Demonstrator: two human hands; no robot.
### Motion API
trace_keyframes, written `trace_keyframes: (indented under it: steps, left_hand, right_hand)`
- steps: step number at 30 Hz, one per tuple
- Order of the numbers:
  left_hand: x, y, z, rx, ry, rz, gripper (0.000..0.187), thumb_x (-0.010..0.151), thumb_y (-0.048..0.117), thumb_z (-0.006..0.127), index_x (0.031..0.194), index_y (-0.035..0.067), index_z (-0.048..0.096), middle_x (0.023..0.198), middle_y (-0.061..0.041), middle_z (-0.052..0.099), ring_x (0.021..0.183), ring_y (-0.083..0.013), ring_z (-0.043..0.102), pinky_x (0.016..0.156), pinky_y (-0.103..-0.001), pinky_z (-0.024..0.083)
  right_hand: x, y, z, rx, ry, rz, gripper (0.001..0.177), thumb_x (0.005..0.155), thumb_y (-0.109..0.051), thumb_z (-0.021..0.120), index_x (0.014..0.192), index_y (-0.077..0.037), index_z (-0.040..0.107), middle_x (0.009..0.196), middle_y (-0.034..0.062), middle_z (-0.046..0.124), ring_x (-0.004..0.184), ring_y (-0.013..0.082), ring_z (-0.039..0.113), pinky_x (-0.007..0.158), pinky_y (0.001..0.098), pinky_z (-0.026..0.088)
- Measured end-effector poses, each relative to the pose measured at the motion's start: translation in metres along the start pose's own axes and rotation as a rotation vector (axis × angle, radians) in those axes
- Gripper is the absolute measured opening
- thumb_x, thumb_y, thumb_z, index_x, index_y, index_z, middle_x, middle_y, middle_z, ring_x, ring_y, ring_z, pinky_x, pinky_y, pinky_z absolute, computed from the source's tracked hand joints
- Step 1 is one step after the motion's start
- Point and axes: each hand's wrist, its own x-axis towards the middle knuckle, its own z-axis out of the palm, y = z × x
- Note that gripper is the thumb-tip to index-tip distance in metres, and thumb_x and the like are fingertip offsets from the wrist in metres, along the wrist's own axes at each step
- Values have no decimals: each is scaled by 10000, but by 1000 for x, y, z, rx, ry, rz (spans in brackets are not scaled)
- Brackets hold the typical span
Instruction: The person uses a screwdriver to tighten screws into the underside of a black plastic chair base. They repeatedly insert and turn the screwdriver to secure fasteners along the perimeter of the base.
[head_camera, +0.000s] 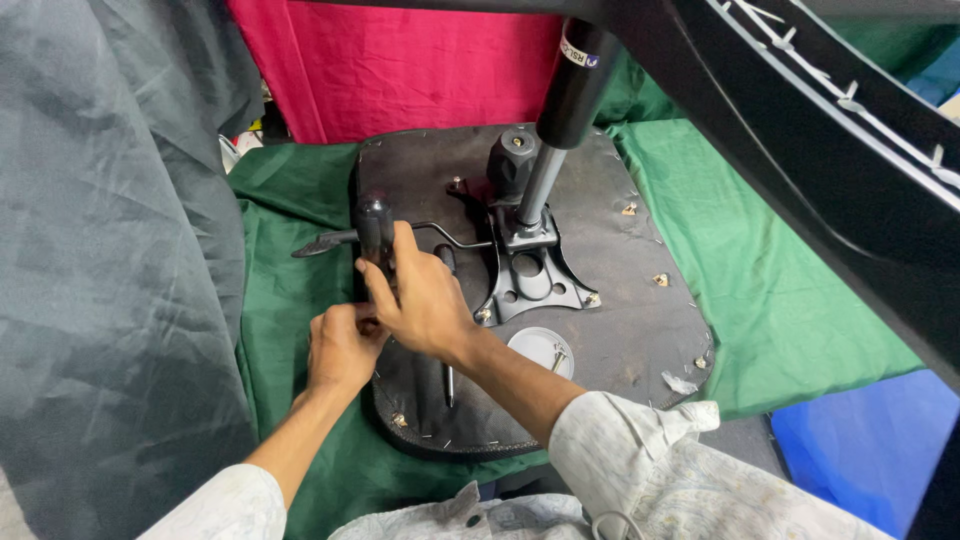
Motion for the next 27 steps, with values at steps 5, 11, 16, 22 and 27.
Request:
trace_keyframes:
  steps: [5, 11, 16, 22, 27]
  left_hand:
    - [4, -21, 7, -32, 55, 79, 136, 827, 64, 751, 953, 14, 759, 826, -161, 766, 773, -291, 766, 666, -387, 576]
    - [8, -39, 18, -96, 125, 146, 212, 820, 97, 779, 957, -39, 692, 839, -161, 763, 774, -264, 779, 682, -350, 603]
    - [11, -28, 10, -44, 48, 64, 166, 785, 92, 800, 914, -3, 756, 804, -152, 770, 757, -272, 779, 679, -359, 598]
    - [11, -18, 7, -4, 60, 65, 167, 774, 114, 818, 863, 4, 731, 764, -152, 754, 725, -294, 762, 667, -384, 582]
    - [14, -14, 4, 11, 23, 99, 184, 760, 150, 827, 818, 18, 713, 740, -127, 745, 716, -297, 752, 646, -403, 572]
  right_hand:
    - [-6, 0, 3, 128, 10, -163, 299, 961, -195, 585, 1179, -35, 455, 950, 154, 765, 862, 386, 742, 739, 481, 568]
    - [-5, -3, 1, 38, 23, -117, 296, 963, -223, 617, 1147, -40, 476, 857, 163, 741, 806, 394, 728, 686, 487, 543]
    - [-1, -4, 1, 58, 46, -97, 301, 978, -242, 635, 1101, -34, 456, 836, 171, 731, 805, 390, 729, 669, 474, 546]
    - [6, -3, 2, 30, 57, -63, 268, 901, -250, 640, 1051, -48, 547, 777, 187, 689, 735, 402, 692, 662, 486, 519]
    - [19, -1, 5, -50, 78, -66, 267, 779, -262, 668, 893, -37, 582, 873, 194, 616, 811, 392, 637, 725, 494, 500]
